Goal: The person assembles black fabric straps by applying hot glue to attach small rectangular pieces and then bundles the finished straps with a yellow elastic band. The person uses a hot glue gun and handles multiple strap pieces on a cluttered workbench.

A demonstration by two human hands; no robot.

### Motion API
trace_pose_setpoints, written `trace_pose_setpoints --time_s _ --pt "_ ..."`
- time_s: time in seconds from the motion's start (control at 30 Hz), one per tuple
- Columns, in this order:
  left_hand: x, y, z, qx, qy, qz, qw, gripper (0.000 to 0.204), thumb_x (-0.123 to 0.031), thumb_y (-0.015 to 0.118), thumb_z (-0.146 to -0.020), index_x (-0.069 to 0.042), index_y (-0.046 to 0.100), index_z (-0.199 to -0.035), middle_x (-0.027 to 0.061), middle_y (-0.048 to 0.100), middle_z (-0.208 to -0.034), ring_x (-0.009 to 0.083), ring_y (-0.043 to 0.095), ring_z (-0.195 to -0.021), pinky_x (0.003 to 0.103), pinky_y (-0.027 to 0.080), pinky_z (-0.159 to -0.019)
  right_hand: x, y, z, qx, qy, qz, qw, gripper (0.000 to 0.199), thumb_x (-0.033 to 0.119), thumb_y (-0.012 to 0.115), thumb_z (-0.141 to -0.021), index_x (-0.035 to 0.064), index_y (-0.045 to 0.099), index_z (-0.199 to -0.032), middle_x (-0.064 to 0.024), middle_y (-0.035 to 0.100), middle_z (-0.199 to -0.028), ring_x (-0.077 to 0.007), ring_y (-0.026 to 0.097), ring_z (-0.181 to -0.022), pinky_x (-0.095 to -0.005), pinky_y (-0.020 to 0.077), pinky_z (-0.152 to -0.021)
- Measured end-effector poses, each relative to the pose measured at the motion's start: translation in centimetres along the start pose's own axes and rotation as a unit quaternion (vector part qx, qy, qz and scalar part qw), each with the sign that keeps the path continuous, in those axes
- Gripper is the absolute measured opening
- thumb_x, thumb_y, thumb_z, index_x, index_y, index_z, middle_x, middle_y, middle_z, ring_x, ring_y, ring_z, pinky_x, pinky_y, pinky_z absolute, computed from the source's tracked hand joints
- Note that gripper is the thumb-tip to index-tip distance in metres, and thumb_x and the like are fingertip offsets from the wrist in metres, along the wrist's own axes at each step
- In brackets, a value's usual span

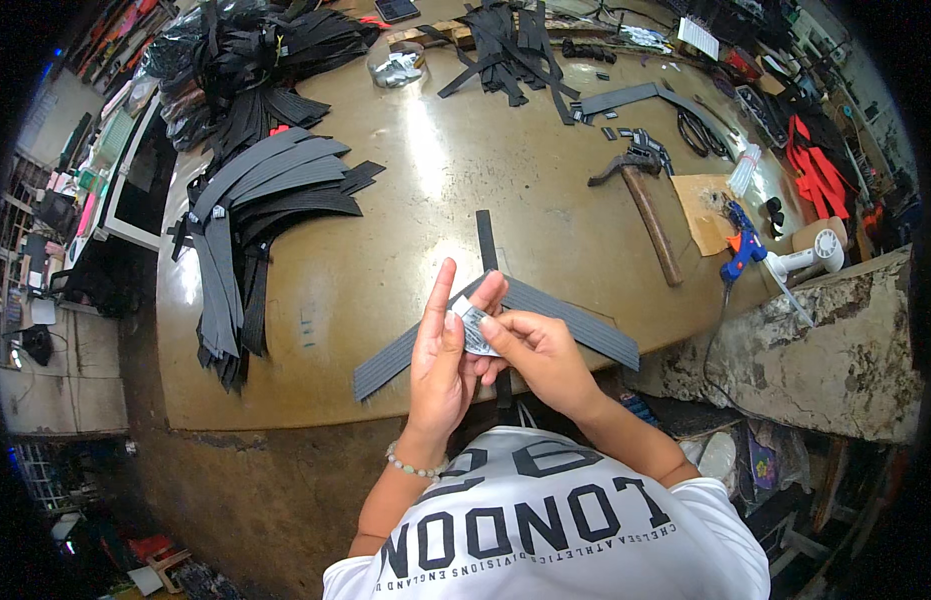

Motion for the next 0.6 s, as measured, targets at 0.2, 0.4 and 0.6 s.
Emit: trace_pose_setpoints --time_s 0.2,0.4,0.6 --pt "-0.5 -1.3 0.0 -0.036 0.063 0.044 0.996 0.057 -0.025 0.038 -0.106 -0.01 0.013 -0.154 0.0245 0.036 -0.148 0.0334 0.044 -0.134 0.04 0.041 -0.108 1.0 -1.1 0.9 -0.036 -0.158 0.007 0.987 0.017 0.012 0.062 -0.095 -0.0006 0.066 -0.106 -0.0086 0.054 -0.118 -0.0142 0.056 -0.109 -0.0291 0.0485 -0.089" --pt "-3.5 -6.5 -0.2 -0.132 0.147 0.246 0.949 0.018 -0.004 0.043 -0.101 -0.008 0.048 -0.118 0.0028 0.05 -0.086 0.0088 0.051 -0.069 0.02 0.048 -0.061 2.9 1.5 4.4 0.112 -0.258 0.163 0.946 0.014 0.005 0.065 -0.088 0.0066 0.071 -0.101 -0.0107 0.053 -0.121 -0.0215 0.051 -0.119 -0.0356 0.0421 -0.099" --pt "-5.2 -4.9 1.4 -0.09 0.086 0.007 0.992 0.009 -0.009 0.051 -0.099 -0.004 0.058 -0.101 0.0012 0.048 -0.071 0.0053 0.039 -0.047 0.019 0.03 -0.04 3.6 -2.1 2.4 -0.058 -0.041 0.24 0.968 0.027 0.001 0.066 -0.089 -0.0007 0.065 -0.116 -0.0071 0.067 -0.087 -0.0087 0.064 -0.073 -0.0211 0.0503 -0.059"
Point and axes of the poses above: each hand's wrist, its own z-axis away from the middle knuckle, its own y-axis out of the palm, x = y × z, the point moved 8 cm from there along -z, towards the middle knuckle
